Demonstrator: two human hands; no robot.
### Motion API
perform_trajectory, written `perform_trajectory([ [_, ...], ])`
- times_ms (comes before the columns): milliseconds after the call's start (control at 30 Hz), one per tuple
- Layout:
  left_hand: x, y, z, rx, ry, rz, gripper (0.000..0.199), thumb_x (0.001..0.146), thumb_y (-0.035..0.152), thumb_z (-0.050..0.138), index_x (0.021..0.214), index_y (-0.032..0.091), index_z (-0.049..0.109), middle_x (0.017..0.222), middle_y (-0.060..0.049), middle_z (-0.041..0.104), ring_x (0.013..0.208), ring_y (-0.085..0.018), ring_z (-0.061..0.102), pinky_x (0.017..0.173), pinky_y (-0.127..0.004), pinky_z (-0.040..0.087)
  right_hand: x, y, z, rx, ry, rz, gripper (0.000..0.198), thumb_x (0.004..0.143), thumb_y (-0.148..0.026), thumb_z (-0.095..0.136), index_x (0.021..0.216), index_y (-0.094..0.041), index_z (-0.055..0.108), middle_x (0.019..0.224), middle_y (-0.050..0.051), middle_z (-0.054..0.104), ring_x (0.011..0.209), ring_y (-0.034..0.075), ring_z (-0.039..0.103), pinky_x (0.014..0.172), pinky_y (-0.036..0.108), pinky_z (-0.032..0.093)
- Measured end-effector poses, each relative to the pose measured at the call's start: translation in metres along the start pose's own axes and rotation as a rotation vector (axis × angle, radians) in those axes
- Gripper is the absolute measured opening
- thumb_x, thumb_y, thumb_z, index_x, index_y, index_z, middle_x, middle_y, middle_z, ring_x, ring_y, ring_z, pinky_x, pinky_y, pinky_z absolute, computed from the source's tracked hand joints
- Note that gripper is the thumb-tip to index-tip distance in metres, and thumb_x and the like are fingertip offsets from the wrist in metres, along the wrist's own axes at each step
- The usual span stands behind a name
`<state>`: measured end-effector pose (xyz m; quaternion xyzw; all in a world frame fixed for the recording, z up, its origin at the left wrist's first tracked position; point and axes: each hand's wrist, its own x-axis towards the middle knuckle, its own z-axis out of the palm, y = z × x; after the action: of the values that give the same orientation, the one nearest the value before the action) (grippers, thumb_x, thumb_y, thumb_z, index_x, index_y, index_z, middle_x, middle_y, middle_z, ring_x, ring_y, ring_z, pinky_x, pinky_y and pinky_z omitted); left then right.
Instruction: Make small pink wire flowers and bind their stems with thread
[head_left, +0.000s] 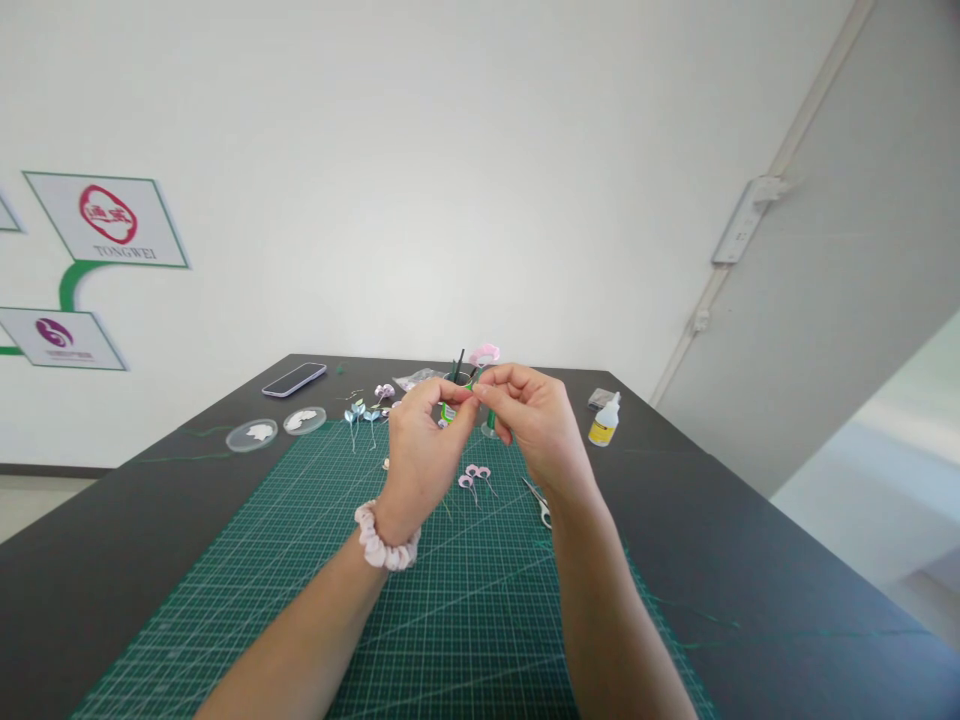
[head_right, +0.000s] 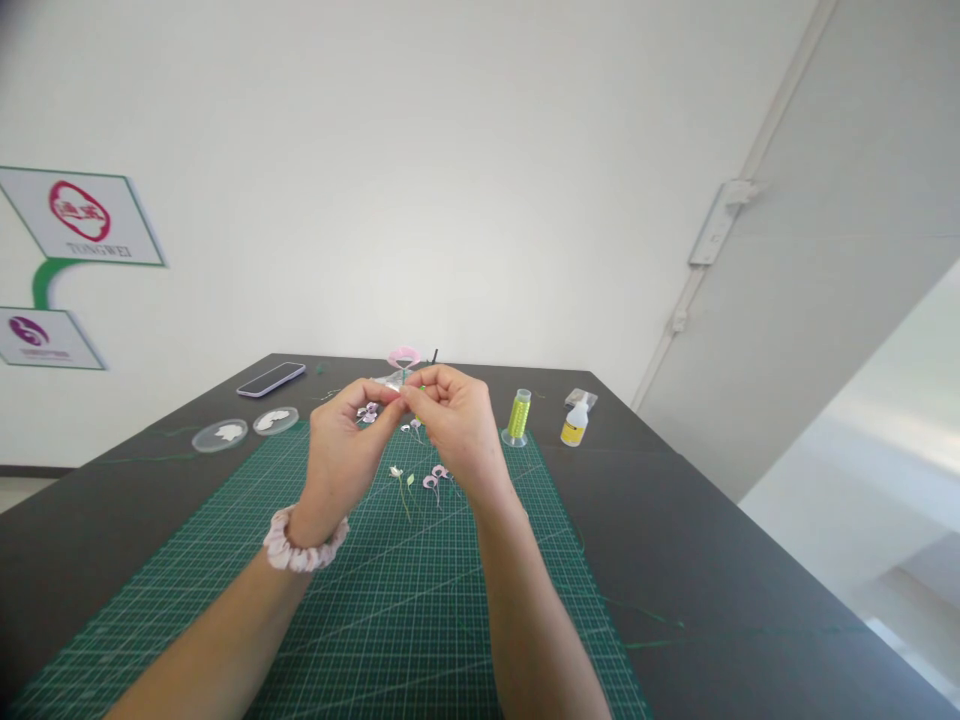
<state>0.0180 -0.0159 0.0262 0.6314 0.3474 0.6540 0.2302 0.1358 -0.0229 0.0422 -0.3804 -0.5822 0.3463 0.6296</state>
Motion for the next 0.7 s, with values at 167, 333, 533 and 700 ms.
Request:
perform_trajectory([
  [167, 0.0017, 0.0011, -0.0032, -0.072, -0.021, -0.099, 0.009, 0.073, 0.020, 0.072, 0.064, 0.019, 0.069, 0.062, 0.000, 0.068, 0.059, -0.015, 0.054, 0.062, -0.030, 0.040, 0.0007, -0.0001, -0.0024, -0.008, -0.014, -0.003, 0.012, 0.071, -0.030, 0.066, 0.069, -0.019, 0.064, 0.048, -0.006, 0.049, 0.038, 0.006, 0.036, 0.039, 0.024, 0.026],
  [333, 0.0024, -0.0001, -0.0048, -0.098, -0.065, -0.140, 0.011, 0.075, 0.023, 0.071, 0.066, 0.019, 0.068, 0.066, -0.001, 0.071, 0.064, -0.016, 0.059, 0.067, -0.032, 0.043, 0.0015, 0.0005, -0.0066, -0.002, -0.041, -0.004, 0.010, 0.072, -0.029, 0.066, 0.073, -0.019, 0.066, 0.048, -0.006, 0.050, 0.039, 0.007, 0.039, 0.041, 0.025, 0.029],
  [533, 0.0047, -0.0057, -0.0034, -0.221, -0.100, -0.175, 0.010, 0.074, 0.022, 0.072, 0.066, 0.019, 0.068, 0.066, -0.001, 0.071, 0.066, -0.016, 0.062, 0.072, -0.032, 0.047, 0.0019, -0.0009, -0.0068, -0.002, -0.049, -0.007, 0.011, 0.072, -0.029, 0.066, 0.069, -0.018, 0.064, 0.050, -0.005, 0.054, 0.039, 0.006, 0.040, 0.040, 0.024, 0.029],
  [700, 0.0051, -0.0087, -0.0038, -0.316, -0.133, -0.224, 0.010, 0.073, 0.024, 0.073, 0.067, 0.018, 0.068, 0.066, -0.001, 0.071, 0.067, -0.015, 0.064, 0.072, -0.031, 0.049, 0.0014, -0.0015, -0.0055, 0.007, -0.038, -0.006, 0.012, 0.071, -0.029, 0.067, 0.068, -0.018, 0.064, 0.051, -0.005, 0.055, 0.038, 0.006, 0.040, 0.039, 0.023, 0.028],
])
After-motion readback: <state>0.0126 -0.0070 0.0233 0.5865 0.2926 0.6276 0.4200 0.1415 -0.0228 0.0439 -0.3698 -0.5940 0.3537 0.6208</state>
